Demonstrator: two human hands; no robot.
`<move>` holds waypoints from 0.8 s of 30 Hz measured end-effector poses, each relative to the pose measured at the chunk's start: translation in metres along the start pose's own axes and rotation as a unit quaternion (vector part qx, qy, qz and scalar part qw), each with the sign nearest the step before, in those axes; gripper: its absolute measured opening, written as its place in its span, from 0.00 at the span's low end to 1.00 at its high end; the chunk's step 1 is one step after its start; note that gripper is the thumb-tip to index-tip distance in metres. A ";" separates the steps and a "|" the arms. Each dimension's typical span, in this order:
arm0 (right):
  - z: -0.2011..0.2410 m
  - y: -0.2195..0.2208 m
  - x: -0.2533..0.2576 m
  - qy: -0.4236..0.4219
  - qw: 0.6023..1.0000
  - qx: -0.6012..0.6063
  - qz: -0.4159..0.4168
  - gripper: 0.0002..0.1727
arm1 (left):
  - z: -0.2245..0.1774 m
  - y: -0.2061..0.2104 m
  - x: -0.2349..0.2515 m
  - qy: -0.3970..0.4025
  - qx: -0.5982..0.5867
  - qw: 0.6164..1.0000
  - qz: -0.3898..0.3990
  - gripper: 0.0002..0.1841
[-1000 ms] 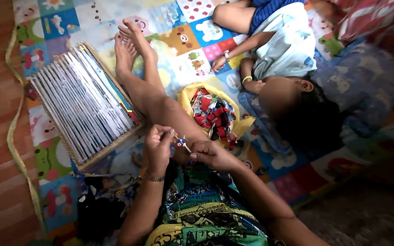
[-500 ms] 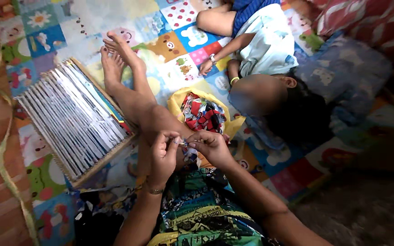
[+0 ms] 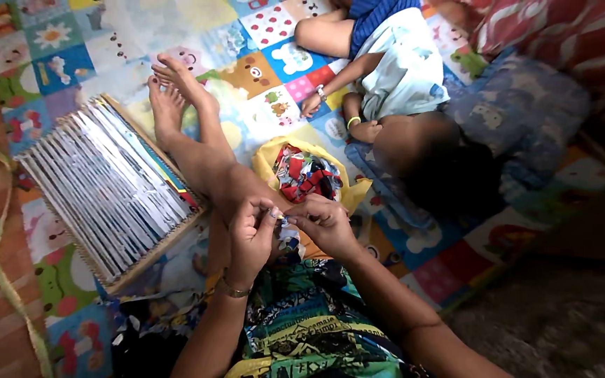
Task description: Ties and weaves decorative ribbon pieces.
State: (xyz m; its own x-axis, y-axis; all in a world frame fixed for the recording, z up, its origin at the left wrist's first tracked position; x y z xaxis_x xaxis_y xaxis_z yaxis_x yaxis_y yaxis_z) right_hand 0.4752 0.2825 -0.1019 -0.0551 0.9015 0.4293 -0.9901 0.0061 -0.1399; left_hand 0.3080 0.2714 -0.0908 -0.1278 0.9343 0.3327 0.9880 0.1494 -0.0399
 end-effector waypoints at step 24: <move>-0.021 -0.083 0.030 0.183 0.948 -0.234 0.118 0.07 | 0.050 0.054 0.047 -0.189 0.044 0.954 0.230 0.05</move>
State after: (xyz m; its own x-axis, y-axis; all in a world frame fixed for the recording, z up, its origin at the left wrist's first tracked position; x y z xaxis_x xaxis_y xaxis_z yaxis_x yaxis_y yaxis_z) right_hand 0.5588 0.3184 -0.0960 -0.1352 0.9907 0.0114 -0.7858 -0.1002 -0.6103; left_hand 0.3511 0.3395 -0.1250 0.2776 0.9552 -0.1022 0.9383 -0.2924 -0.1846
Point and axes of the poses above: each hand's wrist, its own x-axis towards the middle knuckle, its own y-axis out of the palm, z = x × y, the point moved 3 cm from there along x, towards the middle knuckle, and after that the axes turned 9 degrees about -z, right-handed, at the moved point
